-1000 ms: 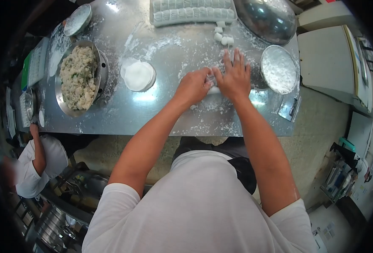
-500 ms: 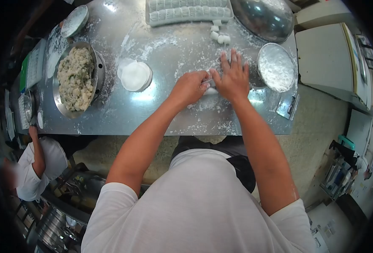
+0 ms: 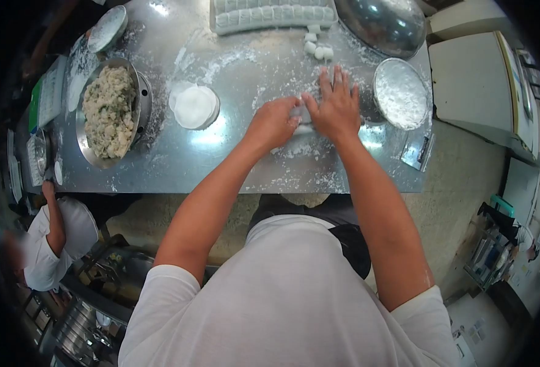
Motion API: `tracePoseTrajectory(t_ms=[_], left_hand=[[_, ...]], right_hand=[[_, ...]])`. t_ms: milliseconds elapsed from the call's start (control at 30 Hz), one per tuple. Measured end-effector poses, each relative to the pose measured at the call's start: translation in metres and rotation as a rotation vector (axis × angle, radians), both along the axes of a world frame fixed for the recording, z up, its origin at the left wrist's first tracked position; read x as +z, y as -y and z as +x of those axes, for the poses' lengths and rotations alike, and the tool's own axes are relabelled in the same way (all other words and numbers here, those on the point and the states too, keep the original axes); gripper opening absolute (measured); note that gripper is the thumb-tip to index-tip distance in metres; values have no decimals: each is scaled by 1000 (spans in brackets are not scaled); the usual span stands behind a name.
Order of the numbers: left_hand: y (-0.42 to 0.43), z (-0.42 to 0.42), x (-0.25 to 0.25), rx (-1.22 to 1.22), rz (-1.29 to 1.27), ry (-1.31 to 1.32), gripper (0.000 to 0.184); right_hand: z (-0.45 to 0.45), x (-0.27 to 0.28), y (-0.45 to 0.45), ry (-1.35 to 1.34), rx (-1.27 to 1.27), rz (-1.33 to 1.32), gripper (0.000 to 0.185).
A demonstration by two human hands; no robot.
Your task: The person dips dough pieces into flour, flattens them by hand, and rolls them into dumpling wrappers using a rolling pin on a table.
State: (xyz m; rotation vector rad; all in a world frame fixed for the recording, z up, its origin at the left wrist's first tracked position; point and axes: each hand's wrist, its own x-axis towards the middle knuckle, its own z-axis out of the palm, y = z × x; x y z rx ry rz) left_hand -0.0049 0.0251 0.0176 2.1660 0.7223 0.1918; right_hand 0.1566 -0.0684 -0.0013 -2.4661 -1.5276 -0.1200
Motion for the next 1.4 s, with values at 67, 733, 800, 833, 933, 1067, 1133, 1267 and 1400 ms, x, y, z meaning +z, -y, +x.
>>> tracePoseTrajectory(t_ms=[67,733,800,833,933,1067,1133,1267,1400], left_hand=[[-2,-2,-1,-20,27,-14,29],[-3,-26,-13,111,-721,-153,30],[0,-33,-17,115,-755,-149,31],[-1,-33,-15,123,-772,-124,31],[-2,-13,17,96,-310,-78,29],[-6,-1,11,-11,-73,-31,25],[-6,-4,9,-36,-90,-99,21],[-4,-31,-27,172,-746,-37,17],[-7,-22,4,173,-683,-117,23]], right_hand=[[-14,-1,35,-55,15,-11,72],[-35,-6,117,-117,118,-62,70],[-37,-4,113,-125,105,-100,70],[-28,-1,81,-82,81,-75,71],[-5,-13,3,-25,20,-10,73],[-7,-3,11,-35,9,17,73],[-25,-8,68,-74,74,-10,69],[-43,-3,133,-101,153,-61,65],[-15,-6,43,-39,99,-10,74]])
